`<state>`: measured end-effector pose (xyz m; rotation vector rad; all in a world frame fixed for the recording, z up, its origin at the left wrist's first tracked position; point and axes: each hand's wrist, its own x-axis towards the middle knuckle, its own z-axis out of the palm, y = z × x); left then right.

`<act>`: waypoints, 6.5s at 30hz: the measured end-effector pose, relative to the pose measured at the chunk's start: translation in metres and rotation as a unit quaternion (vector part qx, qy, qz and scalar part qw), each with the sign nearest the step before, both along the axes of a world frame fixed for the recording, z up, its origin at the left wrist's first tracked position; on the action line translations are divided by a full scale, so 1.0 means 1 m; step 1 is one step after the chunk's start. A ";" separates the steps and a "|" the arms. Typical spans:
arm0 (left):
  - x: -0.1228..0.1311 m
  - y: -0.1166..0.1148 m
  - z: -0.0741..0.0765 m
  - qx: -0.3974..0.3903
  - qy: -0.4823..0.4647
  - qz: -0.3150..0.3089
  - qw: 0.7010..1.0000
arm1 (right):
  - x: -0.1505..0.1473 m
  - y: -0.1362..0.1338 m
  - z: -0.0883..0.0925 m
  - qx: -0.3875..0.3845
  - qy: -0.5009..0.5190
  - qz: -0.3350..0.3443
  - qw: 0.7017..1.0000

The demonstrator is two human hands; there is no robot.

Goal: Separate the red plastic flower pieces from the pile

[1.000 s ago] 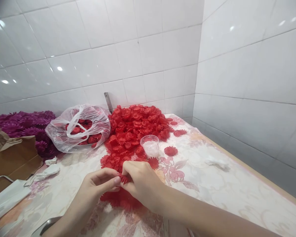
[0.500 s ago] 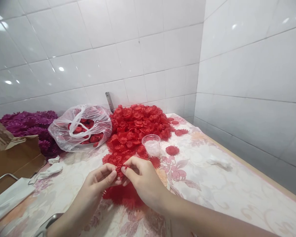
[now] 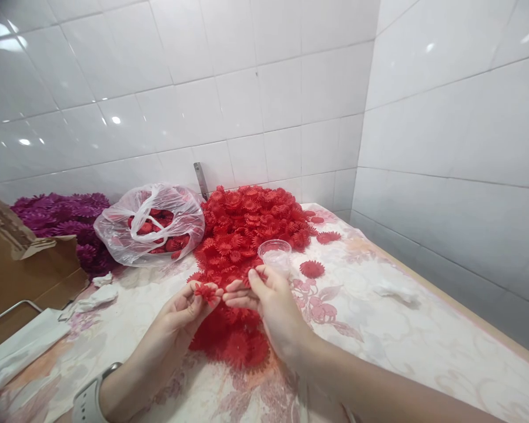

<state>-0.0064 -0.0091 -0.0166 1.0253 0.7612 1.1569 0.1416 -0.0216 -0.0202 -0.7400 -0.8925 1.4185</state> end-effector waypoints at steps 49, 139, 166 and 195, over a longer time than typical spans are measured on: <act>0.001 -0.016 0.006 0.124 0.214 0.079 0.966 | 0.007 -0.006 -0.003 0.273 -0.446 -0.092 0.847; -0.005 -0.011 0.004 0.247 0.262 0.084 0.929 | 0.009 0.004 0.004 0.063 -0.236 0.174 0.954; -0.004 -0.006 0.007 -0.040 0.131 -0.028 0.990 | 0.012 -0.002 0.011 0.289 -0.508 0.020 0.811; -0.004 -0.002 0.011 0.001 0.021 0.019 1.000 | 0.012 0.014 0.001 0.009 -0.072 0.051 0.996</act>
